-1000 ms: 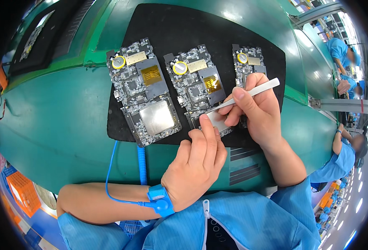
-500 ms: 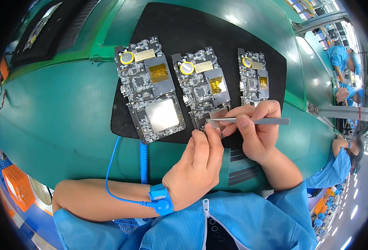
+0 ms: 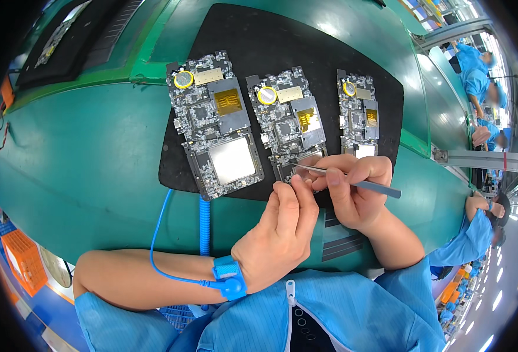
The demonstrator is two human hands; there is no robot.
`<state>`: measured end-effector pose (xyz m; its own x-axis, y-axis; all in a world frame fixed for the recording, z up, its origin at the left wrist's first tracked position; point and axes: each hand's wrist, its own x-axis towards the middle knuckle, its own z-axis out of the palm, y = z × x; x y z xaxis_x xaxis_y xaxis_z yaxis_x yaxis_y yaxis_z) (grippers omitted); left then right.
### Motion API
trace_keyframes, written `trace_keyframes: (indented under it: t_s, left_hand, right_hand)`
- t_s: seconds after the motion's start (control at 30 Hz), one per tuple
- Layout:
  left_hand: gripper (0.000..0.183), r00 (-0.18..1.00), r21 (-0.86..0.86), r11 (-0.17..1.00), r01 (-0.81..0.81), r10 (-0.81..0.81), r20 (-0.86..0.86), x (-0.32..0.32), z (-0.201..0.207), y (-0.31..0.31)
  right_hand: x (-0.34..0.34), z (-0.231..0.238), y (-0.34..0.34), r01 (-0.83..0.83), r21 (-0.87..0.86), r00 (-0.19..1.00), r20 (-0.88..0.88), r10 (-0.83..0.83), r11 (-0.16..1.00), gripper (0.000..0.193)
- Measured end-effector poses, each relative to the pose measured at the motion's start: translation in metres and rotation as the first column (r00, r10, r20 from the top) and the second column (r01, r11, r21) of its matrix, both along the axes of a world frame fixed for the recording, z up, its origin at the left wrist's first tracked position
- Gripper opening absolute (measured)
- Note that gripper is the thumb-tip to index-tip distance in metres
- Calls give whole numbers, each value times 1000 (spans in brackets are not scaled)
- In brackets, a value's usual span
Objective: The person uses tweezers to pick up small rectangular metallic components from a strip on the table and places them onto circuit boards. The person repeats this process for multiple boards, handling the components with precision.
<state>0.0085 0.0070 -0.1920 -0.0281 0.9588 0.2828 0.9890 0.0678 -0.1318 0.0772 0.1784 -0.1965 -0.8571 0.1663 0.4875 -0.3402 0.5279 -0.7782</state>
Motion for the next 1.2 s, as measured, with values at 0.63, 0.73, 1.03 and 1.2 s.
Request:
trace_keyframes:
  t_s: [0.63, 0.73, 1.03, 1.2]
  left_hand:
    - [43, 744, 41, 797, 602, -580, 332, 29, 9, 19]
    - [45, 756, -36, 792, 610, -567, 327, 37, 12, 31]
    - [48, 753, -147, 746, 650, -606, 255, 45, 17, 46]
    - [47, 760, -150, 753, 641, -597, 257, 46, 18, 45]
  right_hand:
    - [175, 23, 8, 490, -550, 869, 369, -329, 677, 19]
    - [190, 9, 4, 548, -527, 835, 385, -392, 650, 19]
    - [191, 2, 2, 534, -461, 842, 369, -394, 709, 19]
    - [188, 8, 8, 540, -543, 839, 410, -358, 643, 18]
